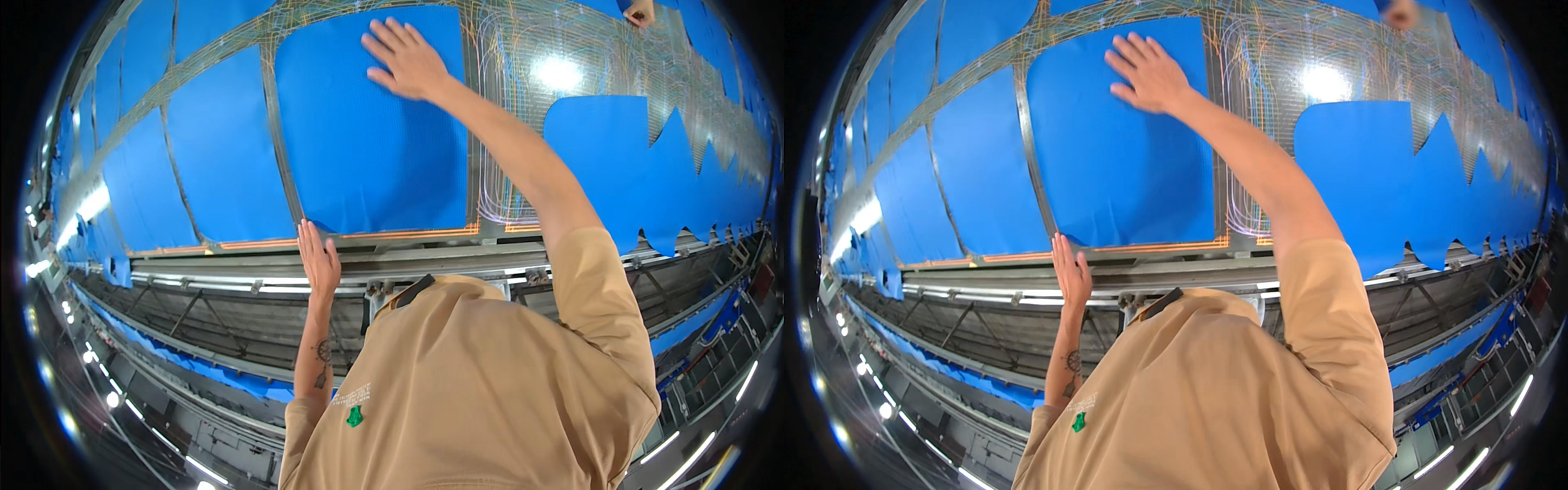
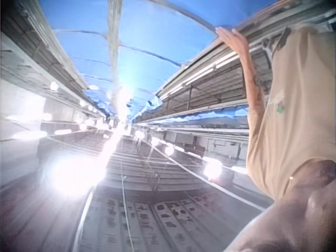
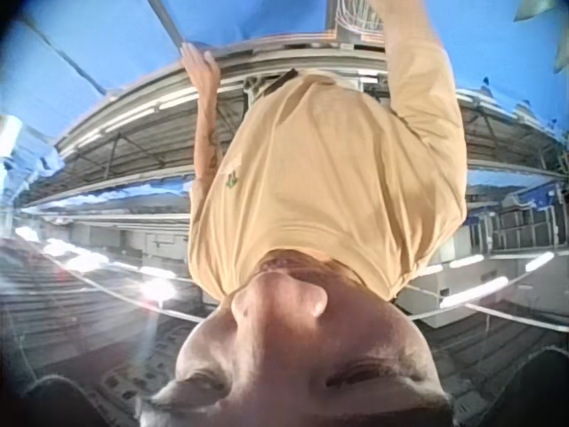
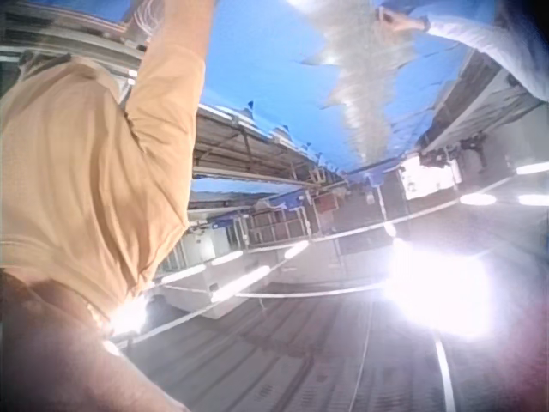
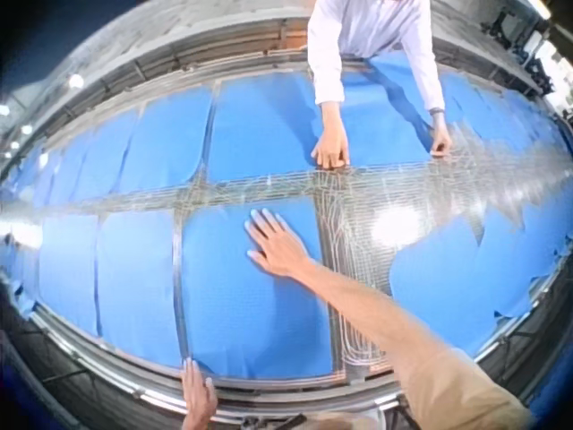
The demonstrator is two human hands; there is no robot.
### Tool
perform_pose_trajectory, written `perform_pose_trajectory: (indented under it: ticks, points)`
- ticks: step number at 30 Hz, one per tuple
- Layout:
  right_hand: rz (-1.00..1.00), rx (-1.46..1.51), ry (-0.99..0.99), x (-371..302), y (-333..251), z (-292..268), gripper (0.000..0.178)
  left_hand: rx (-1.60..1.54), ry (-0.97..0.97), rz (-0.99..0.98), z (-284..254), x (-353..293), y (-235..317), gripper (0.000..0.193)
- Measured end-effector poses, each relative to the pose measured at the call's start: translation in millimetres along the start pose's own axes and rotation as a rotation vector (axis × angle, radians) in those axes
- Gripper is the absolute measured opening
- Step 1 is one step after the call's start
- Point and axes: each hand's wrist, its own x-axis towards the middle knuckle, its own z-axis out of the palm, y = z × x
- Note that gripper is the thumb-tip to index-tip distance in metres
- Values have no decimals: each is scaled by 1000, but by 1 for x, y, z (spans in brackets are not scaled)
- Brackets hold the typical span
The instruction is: The person places blue protective film sheets onto a curved metal surface, aligning them within a grid pattern and smoothing each sheet by hand. A second person assists by placing additional sheets nearby.
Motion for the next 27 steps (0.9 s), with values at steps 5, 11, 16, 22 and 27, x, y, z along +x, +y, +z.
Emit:
perform_pose_trajectory:
  ticks: [5,11,16,22,27]
  points:
    - [-91,233,-119,-76,-135,-1,98,-125,85,-545,4,9,17,34]
    - [-583,566,-414,-184,-193,11,90,-293,315,-770,19,34,28,35]
    - [-175,173,-183,-64,-79,4,77,-278,387,-880,13,39,46,34]
    - [-130,100,-109,-46,-74,16,75,-698,495,-1051,30,39,31,37]
    - [-191,109,-116,-46,-73,16,71,-985,425,-986,22,34,20,25]
